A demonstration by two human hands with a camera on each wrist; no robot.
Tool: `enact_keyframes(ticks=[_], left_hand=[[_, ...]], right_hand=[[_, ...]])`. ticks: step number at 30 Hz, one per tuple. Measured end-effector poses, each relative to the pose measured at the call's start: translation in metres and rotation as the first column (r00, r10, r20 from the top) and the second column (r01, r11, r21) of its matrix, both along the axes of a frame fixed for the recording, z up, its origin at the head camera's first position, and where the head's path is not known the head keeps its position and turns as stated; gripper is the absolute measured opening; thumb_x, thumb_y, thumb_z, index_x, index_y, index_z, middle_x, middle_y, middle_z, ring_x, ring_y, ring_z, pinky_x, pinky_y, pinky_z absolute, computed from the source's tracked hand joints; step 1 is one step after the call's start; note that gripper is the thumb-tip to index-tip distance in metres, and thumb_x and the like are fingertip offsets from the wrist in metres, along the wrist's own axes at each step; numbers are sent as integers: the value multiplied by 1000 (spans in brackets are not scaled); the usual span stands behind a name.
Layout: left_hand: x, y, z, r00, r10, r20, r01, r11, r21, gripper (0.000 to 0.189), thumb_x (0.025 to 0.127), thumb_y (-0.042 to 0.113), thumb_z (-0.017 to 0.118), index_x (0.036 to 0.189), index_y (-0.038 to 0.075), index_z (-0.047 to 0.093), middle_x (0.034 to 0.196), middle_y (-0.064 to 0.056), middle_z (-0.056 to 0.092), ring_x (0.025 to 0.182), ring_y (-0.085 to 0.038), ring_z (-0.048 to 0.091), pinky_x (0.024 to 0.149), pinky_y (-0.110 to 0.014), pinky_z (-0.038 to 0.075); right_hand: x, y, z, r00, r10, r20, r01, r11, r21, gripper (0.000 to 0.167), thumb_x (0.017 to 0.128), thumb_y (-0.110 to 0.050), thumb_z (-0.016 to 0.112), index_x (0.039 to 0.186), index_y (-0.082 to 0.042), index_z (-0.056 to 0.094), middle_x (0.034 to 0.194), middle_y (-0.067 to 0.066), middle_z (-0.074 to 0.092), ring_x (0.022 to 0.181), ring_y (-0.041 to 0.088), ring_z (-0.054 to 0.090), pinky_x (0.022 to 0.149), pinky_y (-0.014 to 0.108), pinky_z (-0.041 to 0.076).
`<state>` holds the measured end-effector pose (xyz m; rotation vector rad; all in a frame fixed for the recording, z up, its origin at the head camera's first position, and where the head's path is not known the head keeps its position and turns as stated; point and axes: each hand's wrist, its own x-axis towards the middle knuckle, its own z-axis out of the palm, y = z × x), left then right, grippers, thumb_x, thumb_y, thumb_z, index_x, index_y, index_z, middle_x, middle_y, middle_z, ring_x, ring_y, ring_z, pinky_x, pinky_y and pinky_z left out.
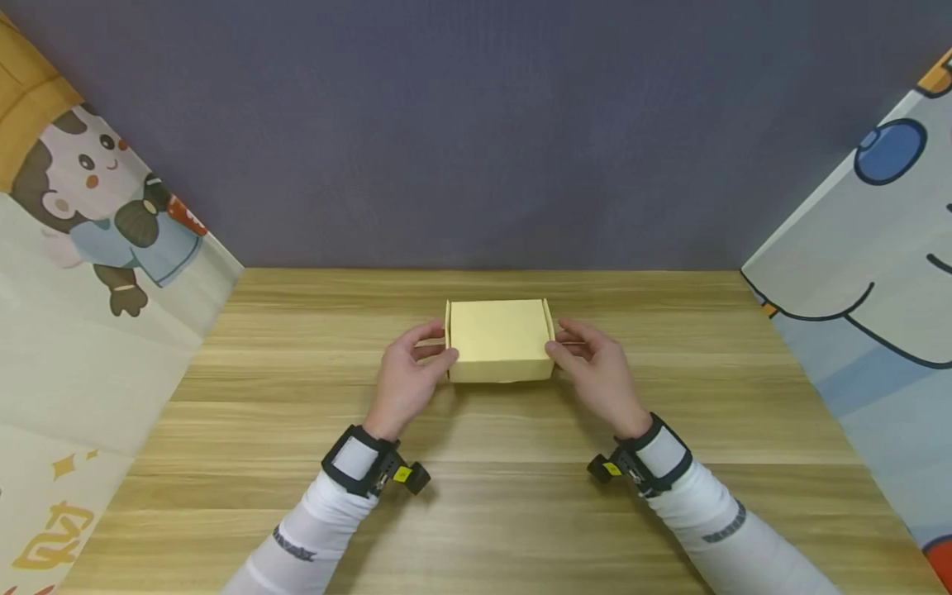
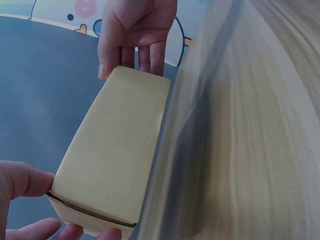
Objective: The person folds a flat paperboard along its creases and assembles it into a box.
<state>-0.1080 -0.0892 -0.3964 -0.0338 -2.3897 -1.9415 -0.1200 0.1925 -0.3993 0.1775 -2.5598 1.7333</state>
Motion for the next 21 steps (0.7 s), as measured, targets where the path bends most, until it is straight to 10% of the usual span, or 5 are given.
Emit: enact_keyframes(ticks=[21], left_hand=[[-4, 2, -20, 1000, -22, 1, 22, 998, -60, 56, 93, 2, 77, 146, -2, 58, 138, -21, 59, 120, -40, 65, 94, -44, 61]], right_hand=[[0, -4, -20, 1000, -5, 25, 2, 996, 91, 46, 102, -13, 73, 143, 5, 61, 124, 21, 68, 112, 35, 68, 95, 42, 57]])
